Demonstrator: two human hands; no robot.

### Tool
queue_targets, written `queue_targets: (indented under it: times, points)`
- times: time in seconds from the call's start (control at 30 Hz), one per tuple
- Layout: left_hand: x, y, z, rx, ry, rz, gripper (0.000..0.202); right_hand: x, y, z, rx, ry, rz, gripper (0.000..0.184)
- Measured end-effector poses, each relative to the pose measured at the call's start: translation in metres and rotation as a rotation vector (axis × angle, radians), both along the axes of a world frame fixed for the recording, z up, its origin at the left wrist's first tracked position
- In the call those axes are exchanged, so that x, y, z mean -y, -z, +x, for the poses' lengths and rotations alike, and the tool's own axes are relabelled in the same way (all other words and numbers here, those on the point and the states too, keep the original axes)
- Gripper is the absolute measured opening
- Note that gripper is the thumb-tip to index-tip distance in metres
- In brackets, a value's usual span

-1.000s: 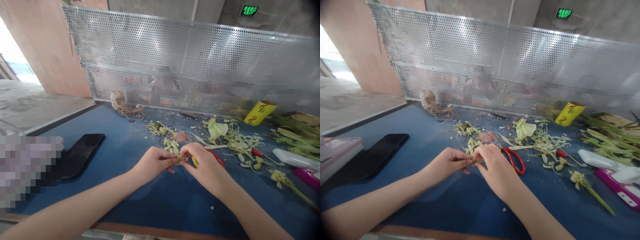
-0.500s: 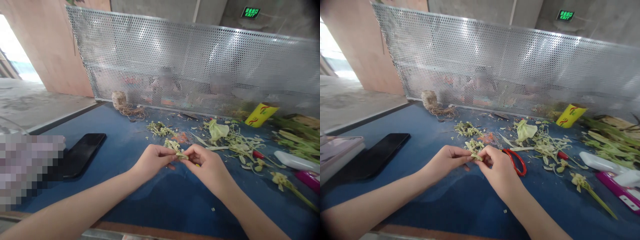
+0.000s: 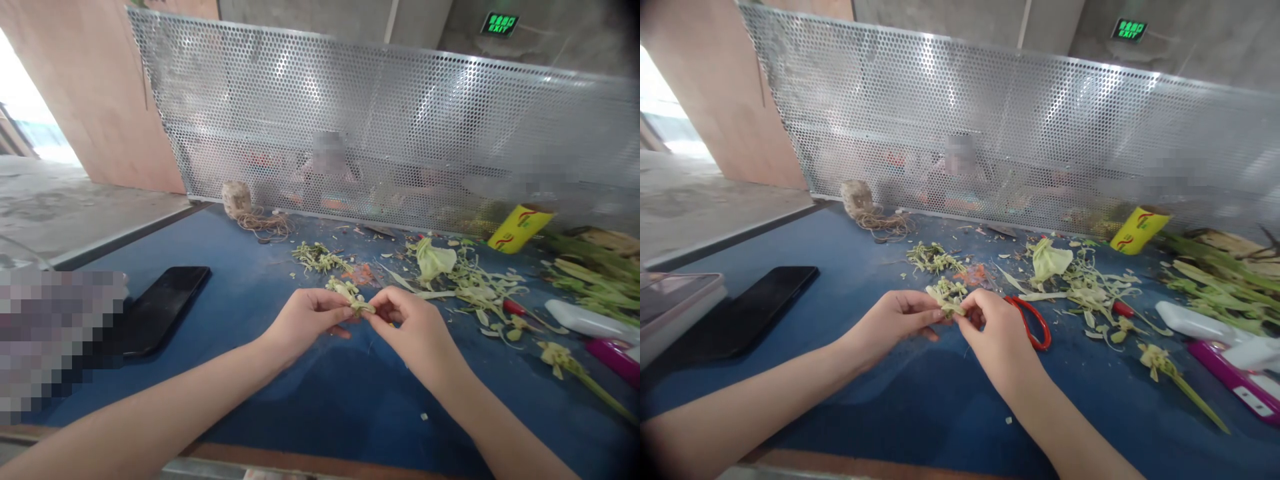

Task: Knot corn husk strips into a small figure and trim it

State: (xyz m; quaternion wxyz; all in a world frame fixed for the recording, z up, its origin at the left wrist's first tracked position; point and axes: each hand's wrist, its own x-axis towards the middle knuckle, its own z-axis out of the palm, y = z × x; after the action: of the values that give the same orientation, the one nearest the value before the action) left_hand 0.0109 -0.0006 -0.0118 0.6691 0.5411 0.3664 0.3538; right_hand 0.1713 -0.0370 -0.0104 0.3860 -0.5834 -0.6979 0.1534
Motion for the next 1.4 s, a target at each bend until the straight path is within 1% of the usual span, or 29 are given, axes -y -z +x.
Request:
queue_targets:
  times: [0.17,0.3,0.47,0.63,0.7,0.83,0.97,1.07,1.13,1.2,1.27,1.4]
  points:
    - [-0.0004,0.0018,0.0004,0.066,0.007,-0.033,0.019,0.0019,0.0022,-0.0018,0.079,-0.097,0.12,0.013]
    - [-0.0003,0.0011,0.0003,0.093,0.026,-0.092,0.022,0.0014,0.0014,-0.0027,0.075,-0.09,0.15,0.015]
    - [-0.0004,0.0001,0.0005,0.123,-0.005,-0.144,0.022,0.0004,0.0026,-0.0026,0.059,-0.099,0.166,0.01]
    - [0.0012,-0.001,0.0017,0.174,-0.01,-0.195,0.025,0.0013,0.0021,-0.0034,0.098,-0.121,0.208,0.015]
    - [0.0022,-0.0014,0.0019,0.189,-0.021,-0.21,0.025,0.0019,0.0016,-0.0039,0.08,-0.129,0.201,0.014]
    - [0.0032,-0.0015,0.0022,0.204,-0.029,-0.242,0.028,0.0015,0.0034,-0.0043,-0.029,-0.11,0.148,0.01]
    - [0.0025,0.0002,0.0026,0.215,-0.031,-0.259,0.029,0.0001,0.0057,-0.004,-0.059,-0.157,0.114,0.012]
    - [0.002,0.0013,0.0026,0.228,-0.026,-0.248,0.027,0.0005,0.0038,-0.0038,-0.07,-0.194,0.045,0.013]
    - [0.0019,0.0019,0.0023,0.231,-0.024,-0.24,0.026,0.0015,0.0017,-0.0036,-0.095,-0.206,-0.022,0.008]
    - [0.0019,0.0022,0.0017,0.226,-0.017,-0.236,0.025,0.0022,0.0003,-0.0037,-0.112,-0.194,-0.057,0.004]
    - [0.0019,0.0022,0.001,0.218,-0.013,-0.234,0.024,0.0023,0.0001,-0.0041,-0.12,-0.158,-0.042,0.004]
    - [0.0018,0.0011,0.0003,0.203,-0.01,-0.235,0.022,0.0008,0.0034,-0.0058,-0.114,-0.11,0.051,0.005]
